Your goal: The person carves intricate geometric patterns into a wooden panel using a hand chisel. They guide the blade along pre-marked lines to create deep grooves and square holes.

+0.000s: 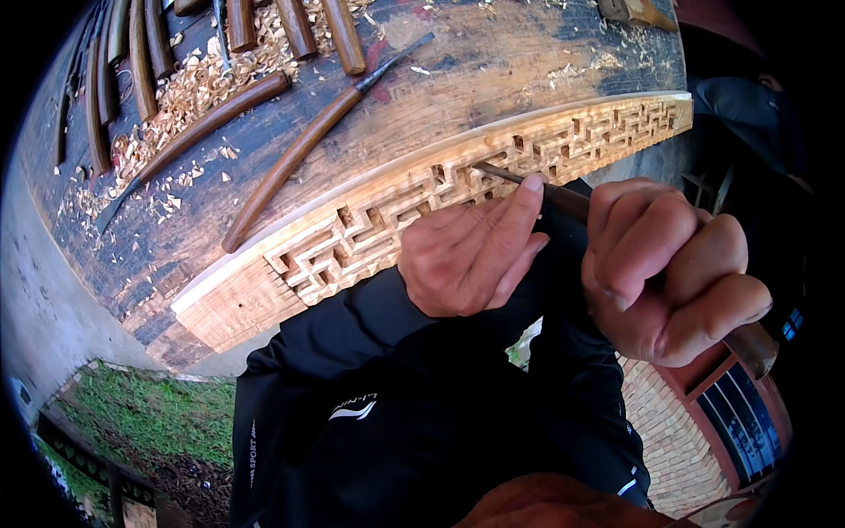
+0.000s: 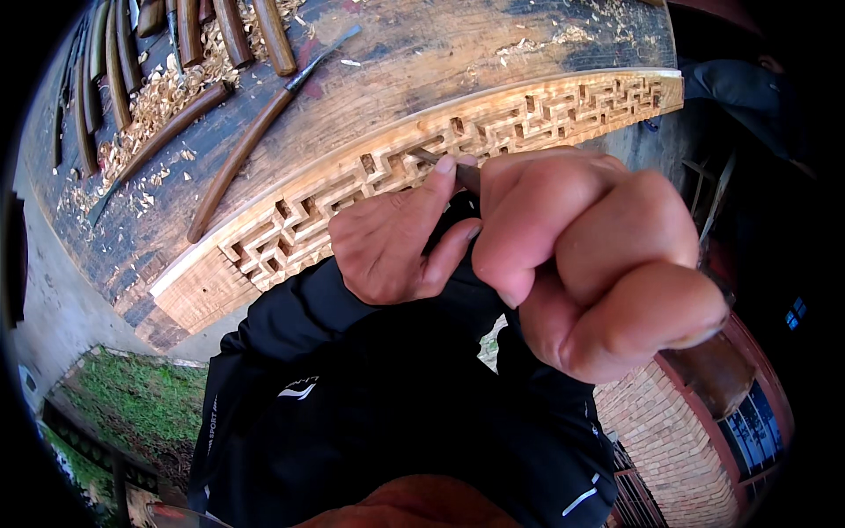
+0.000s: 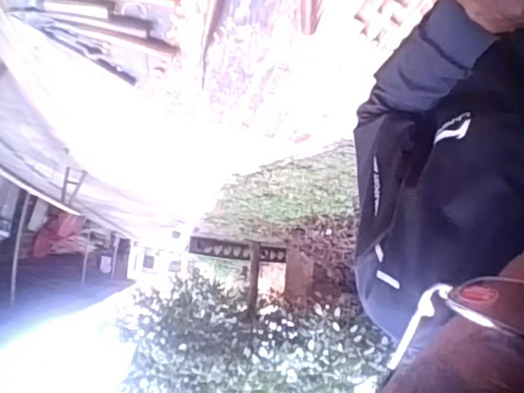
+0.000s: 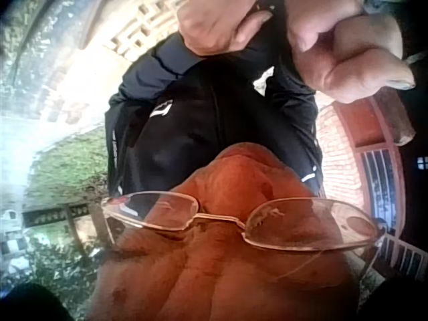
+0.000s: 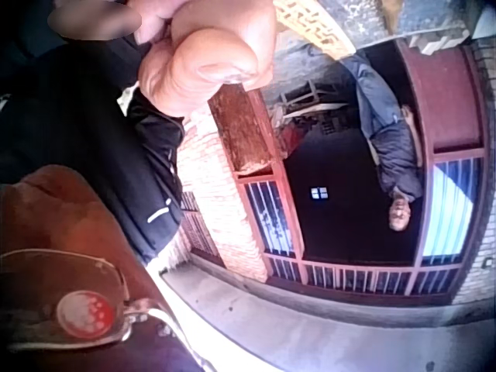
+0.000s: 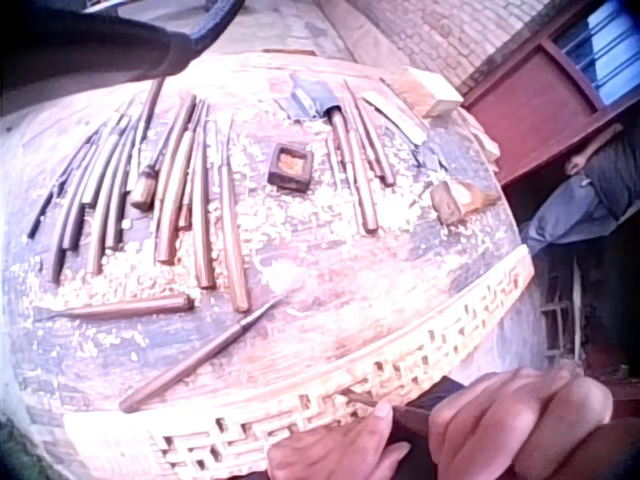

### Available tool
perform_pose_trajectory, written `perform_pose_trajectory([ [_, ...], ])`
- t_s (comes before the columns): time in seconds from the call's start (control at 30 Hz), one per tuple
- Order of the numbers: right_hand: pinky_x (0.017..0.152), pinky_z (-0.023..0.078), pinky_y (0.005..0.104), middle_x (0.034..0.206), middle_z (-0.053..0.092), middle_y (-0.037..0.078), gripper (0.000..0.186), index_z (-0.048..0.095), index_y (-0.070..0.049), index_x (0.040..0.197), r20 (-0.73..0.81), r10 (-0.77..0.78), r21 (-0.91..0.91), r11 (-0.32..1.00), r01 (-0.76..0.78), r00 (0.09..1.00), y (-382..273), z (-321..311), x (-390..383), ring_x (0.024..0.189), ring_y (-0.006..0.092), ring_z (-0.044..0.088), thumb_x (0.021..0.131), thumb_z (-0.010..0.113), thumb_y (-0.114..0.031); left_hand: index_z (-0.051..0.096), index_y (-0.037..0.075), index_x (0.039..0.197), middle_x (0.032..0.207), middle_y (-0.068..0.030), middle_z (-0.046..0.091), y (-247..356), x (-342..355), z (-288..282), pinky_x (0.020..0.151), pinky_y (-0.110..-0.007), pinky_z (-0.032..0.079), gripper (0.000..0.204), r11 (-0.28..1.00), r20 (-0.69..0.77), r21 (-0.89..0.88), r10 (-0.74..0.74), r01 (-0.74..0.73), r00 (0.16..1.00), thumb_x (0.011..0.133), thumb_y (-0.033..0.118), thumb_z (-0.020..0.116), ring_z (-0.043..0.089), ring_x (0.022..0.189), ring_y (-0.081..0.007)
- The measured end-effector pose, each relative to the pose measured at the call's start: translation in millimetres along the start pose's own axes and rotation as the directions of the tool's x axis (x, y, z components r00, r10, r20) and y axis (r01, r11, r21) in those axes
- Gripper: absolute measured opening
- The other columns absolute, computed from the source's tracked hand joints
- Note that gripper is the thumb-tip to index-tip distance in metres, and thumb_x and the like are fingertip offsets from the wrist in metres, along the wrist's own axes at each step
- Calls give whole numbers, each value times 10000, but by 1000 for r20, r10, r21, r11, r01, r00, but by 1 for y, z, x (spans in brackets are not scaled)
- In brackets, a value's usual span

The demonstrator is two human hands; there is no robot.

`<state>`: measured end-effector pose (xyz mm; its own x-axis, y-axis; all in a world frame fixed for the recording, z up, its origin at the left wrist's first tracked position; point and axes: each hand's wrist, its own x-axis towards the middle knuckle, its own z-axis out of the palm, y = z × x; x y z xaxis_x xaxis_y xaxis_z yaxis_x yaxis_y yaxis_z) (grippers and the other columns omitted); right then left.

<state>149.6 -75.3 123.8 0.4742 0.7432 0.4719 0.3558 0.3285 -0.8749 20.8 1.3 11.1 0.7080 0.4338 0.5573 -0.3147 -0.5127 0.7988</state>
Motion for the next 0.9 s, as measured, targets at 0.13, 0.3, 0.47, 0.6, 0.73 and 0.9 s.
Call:
perform_pose_trajectory([
  [0.13, 402, 333, 256, 796, 421, -35, 348, 452, -228, 832, -75, -126, 21, 992, 128, 989, 7, 10, -12, 561, 105, 547, 1094, 678, -260, 686, -143, 1367, 1112, -207, 811, -1, -6, 0, 718, -301, 628, 610, 1000, 17, 17, -2, 2, 1000, 825, 57, 881, 818, 894, -243],
  [0.3, 391, 336, 260, 809, 438, 7, 320, 436, -179, 866, -100, -192, 20, 981, 195, 976, 8, 16, -19, 553, 127, 525, 1075, 675, -137, 621, -161, 1419, 1187, -208, 823, -1, -5, -2, 689, -327, 645, 666, 1000, 18, 14, 12, -12, 1000, 839, 4, 904, 835, 861, -263],
  [0.47, 402, 309, 242, 740, 414, -11, 383, 389, -203, 815, -126, -28, -7, 1000, 27, 992, -12, 11, -9, 473, 85, 410, 1162, 544, -256, 621, -155, 1422, 1201, -217, 818, 0, 2, -1, 697, -322, 648, 655, 998, 16, -22, 60, -60, 998, 843, -6, 889, 838, 887, -270],
  [0.6, 410, 328, 217, 740, 420, -28, 390, 384, -200, 816, -108, -35, -20, 999, 33, 993, -6, 8, -9, 471, 72, 425, 1169, 536, -266, 618, -149, 1431, 1203, -220, 816, 0, -1, -3, 714, -318, 649, 663, 998, 21, 23, 50, -51, 999, 842, -9, 888, 837, 914, -271],
  [0.73, 410, 327, 215, 742, 437, -29, 395, 388, -209, 815, -109, -53, 48, 997, 58, 993, -2, 9, -7, 471, 69, 434, 1184, 503, -286, 615, -146, 1439, 1203, -218, 815, -1, -2, -1, 717, -317, 645, 668, 999, 7, 12, 51, -51, 999, 847, -4, 890, 834, 911, -265],
  [0.9, 414, 326, 224, 756, 447, -24, 392, 390, -212, 827, -75, -13, 50, 999, 17, 997, -3, 4, 1, 481, 62, 438, 1204, 451, -297, 611, -153, 1443, 1175, -208, 820, -1, 0, -1, 705, -318, 639, 687, 1000, -4, -11, 27, -27, 1000, 848, 17, 909, 831, 882, -262],
])
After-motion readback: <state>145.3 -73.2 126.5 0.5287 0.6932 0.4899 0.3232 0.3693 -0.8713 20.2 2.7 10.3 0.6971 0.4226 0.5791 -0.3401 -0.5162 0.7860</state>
